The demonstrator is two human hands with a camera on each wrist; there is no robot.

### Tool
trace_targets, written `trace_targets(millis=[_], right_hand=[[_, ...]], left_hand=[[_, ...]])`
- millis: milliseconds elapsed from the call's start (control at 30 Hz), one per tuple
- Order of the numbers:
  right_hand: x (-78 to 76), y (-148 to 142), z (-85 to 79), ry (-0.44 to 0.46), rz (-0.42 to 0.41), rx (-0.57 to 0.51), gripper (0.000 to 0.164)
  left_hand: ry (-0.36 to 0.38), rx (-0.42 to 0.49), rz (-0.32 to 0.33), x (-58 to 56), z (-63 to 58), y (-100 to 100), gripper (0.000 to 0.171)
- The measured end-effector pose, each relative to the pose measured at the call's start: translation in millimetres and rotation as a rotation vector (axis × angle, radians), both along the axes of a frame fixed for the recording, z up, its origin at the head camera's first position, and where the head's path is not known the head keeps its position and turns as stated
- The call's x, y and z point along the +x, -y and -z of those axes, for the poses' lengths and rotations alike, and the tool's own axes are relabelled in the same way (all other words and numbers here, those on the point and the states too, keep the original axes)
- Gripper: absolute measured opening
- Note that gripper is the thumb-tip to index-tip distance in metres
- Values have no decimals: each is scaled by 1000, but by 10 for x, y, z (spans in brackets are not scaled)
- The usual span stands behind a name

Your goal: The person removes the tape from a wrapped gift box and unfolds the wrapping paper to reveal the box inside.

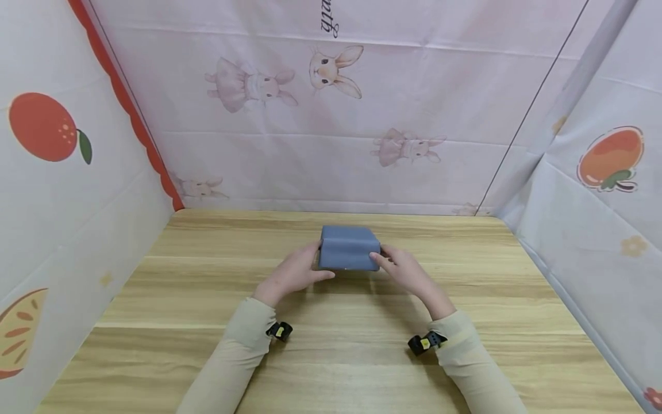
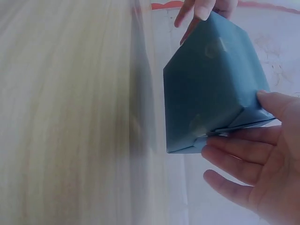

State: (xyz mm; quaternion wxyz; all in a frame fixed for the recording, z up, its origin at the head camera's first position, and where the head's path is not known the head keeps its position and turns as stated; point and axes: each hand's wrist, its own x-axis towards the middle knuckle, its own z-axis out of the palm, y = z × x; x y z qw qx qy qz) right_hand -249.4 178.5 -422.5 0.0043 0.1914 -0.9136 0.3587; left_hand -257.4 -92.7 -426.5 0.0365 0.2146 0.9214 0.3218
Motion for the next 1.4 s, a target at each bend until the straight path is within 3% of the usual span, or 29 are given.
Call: trace_targets(millis=[233,600,833,1100,1400], right_hand=[[34,-2,-23,-40,67,-39,56],[61,11,-32,-50,82,-63,58],[64,30,-26,-45,84,-77,58],[27,35,25,-179,41,-112,45],[24,22,42,-222,119,-118,40]], left_hand=[[-84,25,-39,-1,-42,-14,66],[-102,42,-77,10,-52,-13,68],[-164,45,-123,6,-48,-18,59],[-154,124,-184,32,-70,-44,55],[-149,159,-217,42,-63,-93,54]])
